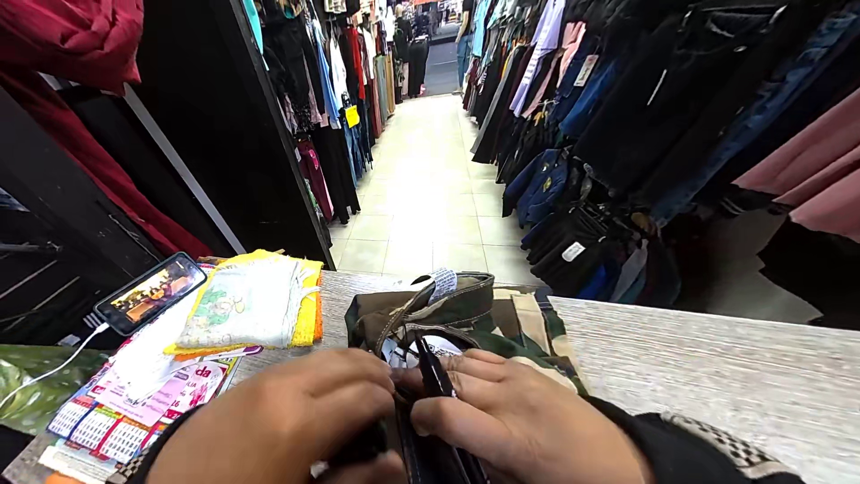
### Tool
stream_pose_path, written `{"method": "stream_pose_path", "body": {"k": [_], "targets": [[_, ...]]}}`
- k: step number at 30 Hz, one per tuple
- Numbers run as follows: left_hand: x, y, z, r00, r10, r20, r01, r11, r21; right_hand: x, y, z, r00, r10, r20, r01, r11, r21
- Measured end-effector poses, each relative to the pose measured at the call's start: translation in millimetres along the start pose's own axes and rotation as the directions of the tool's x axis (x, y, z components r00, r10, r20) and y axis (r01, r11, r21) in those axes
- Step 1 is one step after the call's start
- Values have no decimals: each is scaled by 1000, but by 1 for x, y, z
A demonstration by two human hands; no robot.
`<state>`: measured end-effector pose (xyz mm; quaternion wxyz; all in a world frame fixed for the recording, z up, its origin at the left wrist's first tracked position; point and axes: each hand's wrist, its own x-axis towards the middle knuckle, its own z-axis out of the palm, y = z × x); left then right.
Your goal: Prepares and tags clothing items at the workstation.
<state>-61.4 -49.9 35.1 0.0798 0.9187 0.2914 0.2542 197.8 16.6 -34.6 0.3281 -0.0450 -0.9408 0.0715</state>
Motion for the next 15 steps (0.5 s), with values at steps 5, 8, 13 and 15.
{"method": "stream_pose_path", "body": {"k": [5, 8, 13, 15], "targets": [[10, -22, 1, 914, -324, -245, 279, 939, -203, -3, -3, 3, 999, -27, -33, 26, 999, -32], [26, -21, 23, 839, -416, -351, 473, 876, 92, -3, -4, 3, 997, -42, -57, 38, 996, -78], [33, -22, 36, 814, -505, -287, 569, 793, 220, -2, -5, 1, 998, -29, -56, 23, 995, -99], [31, -25, 36, 857, -421, -297, 485, 853, 193, 1, -6, -3, 996, 51, -75, -52, 998, -17]]}}
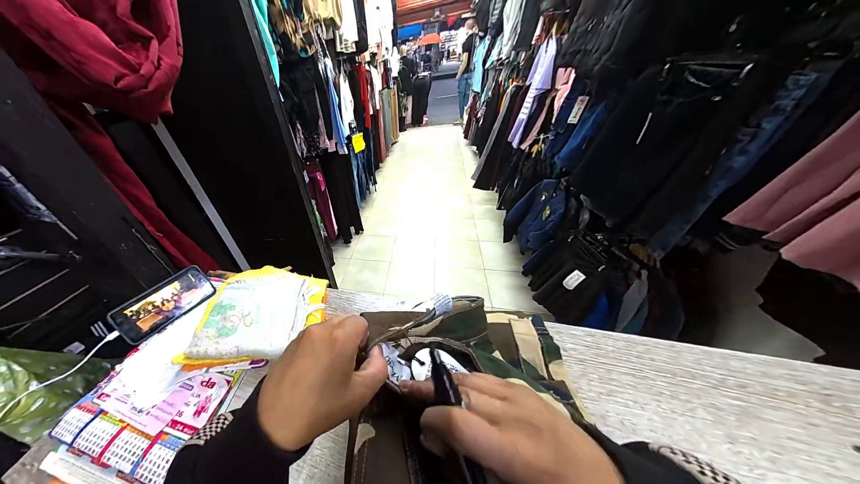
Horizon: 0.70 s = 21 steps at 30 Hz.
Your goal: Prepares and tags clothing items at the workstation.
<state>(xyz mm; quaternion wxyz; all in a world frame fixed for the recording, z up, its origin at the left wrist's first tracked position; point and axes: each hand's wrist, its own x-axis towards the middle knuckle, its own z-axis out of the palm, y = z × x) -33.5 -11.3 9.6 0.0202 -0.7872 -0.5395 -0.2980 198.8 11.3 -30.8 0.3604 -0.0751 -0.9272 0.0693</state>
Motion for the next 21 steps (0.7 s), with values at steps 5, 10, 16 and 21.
{"method": "stream_pose_path", "body": {"k": [5, 10, 16, 21], "targets": [[4, 6, 0, 943, 289, -164, -319, 925, -204, 1, 10, -16, 945, 210, -250, -228, 972, -49], [9, 5, 8, 915, 371, -157, -391, 723, -569, 1, 15, -35, 950, 184, -250, -209, 975, -74], [7, 14, 9, 935, 356, 10, -217, 591, -777, 0, 20, -45, 988, 121, -95, -121, 993, 7], [4, 29, 2, 937, 332, 108, -139, 640, -756, -3, 27, -46, 992, 128, -15, -123, 977, 175]]}}
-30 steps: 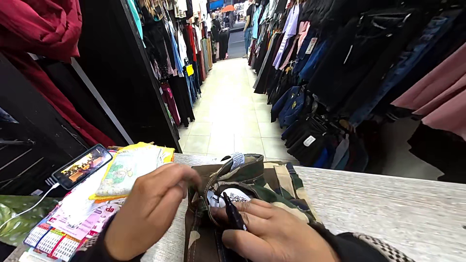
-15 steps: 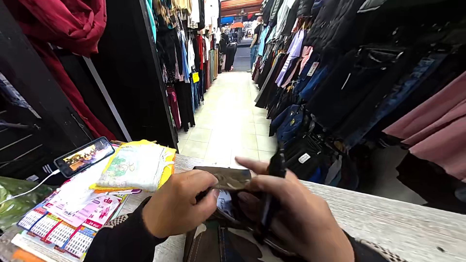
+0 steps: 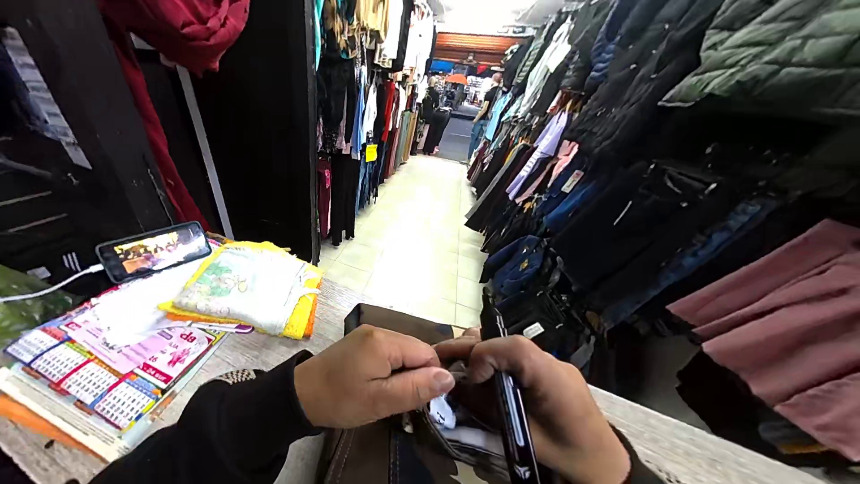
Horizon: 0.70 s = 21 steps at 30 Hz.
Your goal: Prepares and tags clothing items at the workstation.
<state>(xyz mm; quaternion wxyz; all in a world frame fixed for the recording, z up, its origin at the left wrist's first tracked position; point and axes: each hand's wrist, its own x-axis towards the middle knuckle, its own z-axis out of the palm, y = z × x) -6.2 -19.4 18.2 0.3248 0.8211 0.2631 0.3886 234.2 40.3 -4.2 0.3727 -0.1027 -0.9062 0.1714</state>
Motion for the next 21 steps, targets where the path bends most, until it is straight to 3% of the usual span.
{"method": "stream_pose_path", "body": {"k": [2, 4, 8, 11, 15, 21], "targets": [[0, 9, 0, 996, 87, -35, -77, 971, 224, 1, -3, 1, 999, 33, -28, -32, 999, 42], [-4, 18, 1, 982, 177, -60, -128, 871, 475, 4, -9, -1, 996, 78, -36, -74, 993, 91], [-10, 34, 2, 985, 108, -131, 5, 751, 660, 8, -16, -9, 990, 141, -10, -138, 978, 156], [-8, 38, 0, 984, 65, -167, 59, 763, 644, 8, -17, -12, 988, 152, 23, -153, 961, 231], [-4, 30, -7, 998, 52, -32, -35, 917, 397, 6, -14, -6, 978, 199, -66, -164, 922, 351], [-2, 20, -10, 994, 109, 32, -114, 936, 334, 5, -8, -4, 964, 243, -105, -184, 901, 394]]}}
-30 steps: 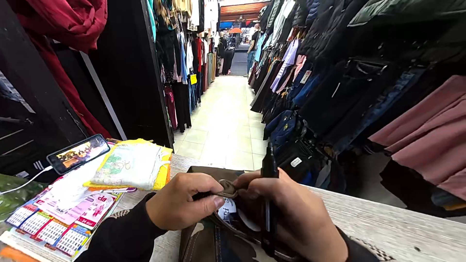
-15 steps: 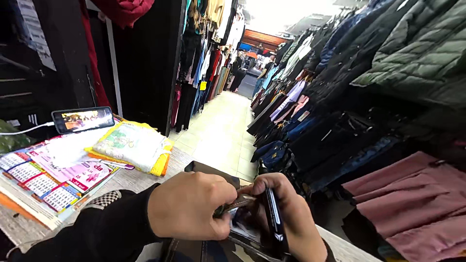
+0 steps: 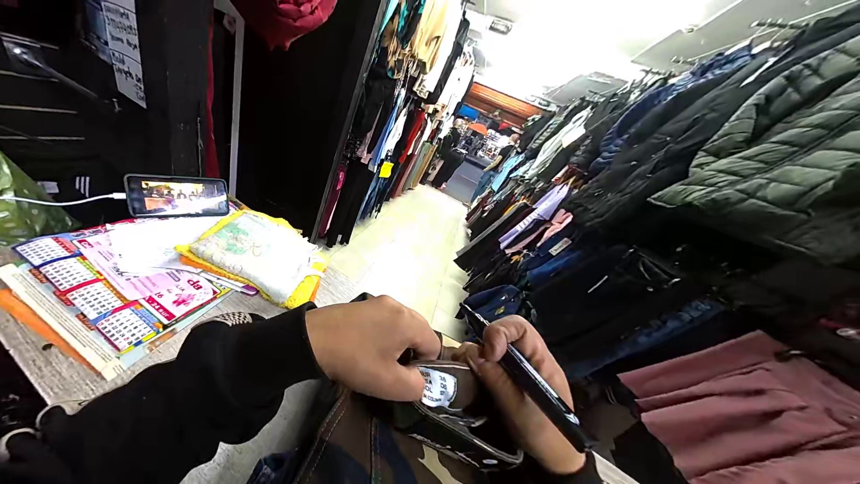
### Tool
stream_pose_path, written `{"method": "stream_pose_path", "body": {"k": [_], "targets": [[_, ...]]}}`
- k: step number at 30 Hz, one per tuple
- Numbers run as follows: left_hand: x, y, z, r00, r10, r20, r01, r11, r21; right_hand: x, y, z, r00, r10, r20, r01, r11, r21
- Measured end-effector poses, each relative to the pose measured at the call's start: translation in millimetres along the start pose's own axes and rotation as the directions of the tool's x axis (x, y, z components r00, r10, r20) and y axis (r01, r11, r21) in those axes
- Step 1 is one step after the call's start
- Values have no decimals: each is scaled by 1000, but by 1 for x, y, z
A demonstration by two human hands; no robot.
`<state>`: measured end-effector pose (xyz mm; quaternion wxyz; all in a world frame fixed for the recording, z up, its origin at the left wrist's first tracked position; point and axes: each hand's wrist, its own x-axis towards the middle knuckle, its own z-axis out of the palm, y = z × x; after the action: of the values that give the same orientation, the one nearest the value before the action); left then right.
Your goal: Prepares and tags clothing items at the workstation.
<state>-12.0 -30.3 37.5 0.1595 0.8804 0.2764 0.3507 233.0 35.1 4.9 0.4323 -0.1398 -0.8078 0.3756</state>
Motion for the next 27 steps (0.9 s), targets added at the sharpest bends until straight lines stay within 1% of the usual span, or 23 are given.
{"method": "stream_pose_path", "body": {"k": [4, 7, 14, 17, 21, 23, 25, 27], "targets": [[-2, 1, 0, 1000, 29, 9, -29, 999, 18, -1, -1, 1, 1000, -3, -3, 3, 1000, -10], [-4, 2, 1, 998, 55, -2, -55, 997, 50, -2, 0, 2, 1000, -17, -26, 16, 999, -52], [-5, 2, 1, 999, 38, -4, -37, 998, 53, -3, -2, 1, 999, -21, -29, 18, 996, -82], [-6, 2, 1, 999, 51, -12, -50, 997, 61, -5, -4, 0, 999, -23, -23, 21, 993, -113], [-7, 4, -1, 999, 52, -18, -50, 995, 89, -7, -6, -2, 997, -75, -11, 72, 985, -157], [-8, 5, -3, 999, 36, -24, -33, 994, 106, -8, -6, -5, 987, -156, -21, 147, 962, -231], [-10, 4, -5, 999, 30, -39, -24, 992, 126, -12, -5, -12, 968, -250, -37, 212, 883, -418], [-11, 3, -7, 999, 17, -48, -11, 992, 127, -18, -7, -17, 957, -288, -44, 216, 802, -557]]}}
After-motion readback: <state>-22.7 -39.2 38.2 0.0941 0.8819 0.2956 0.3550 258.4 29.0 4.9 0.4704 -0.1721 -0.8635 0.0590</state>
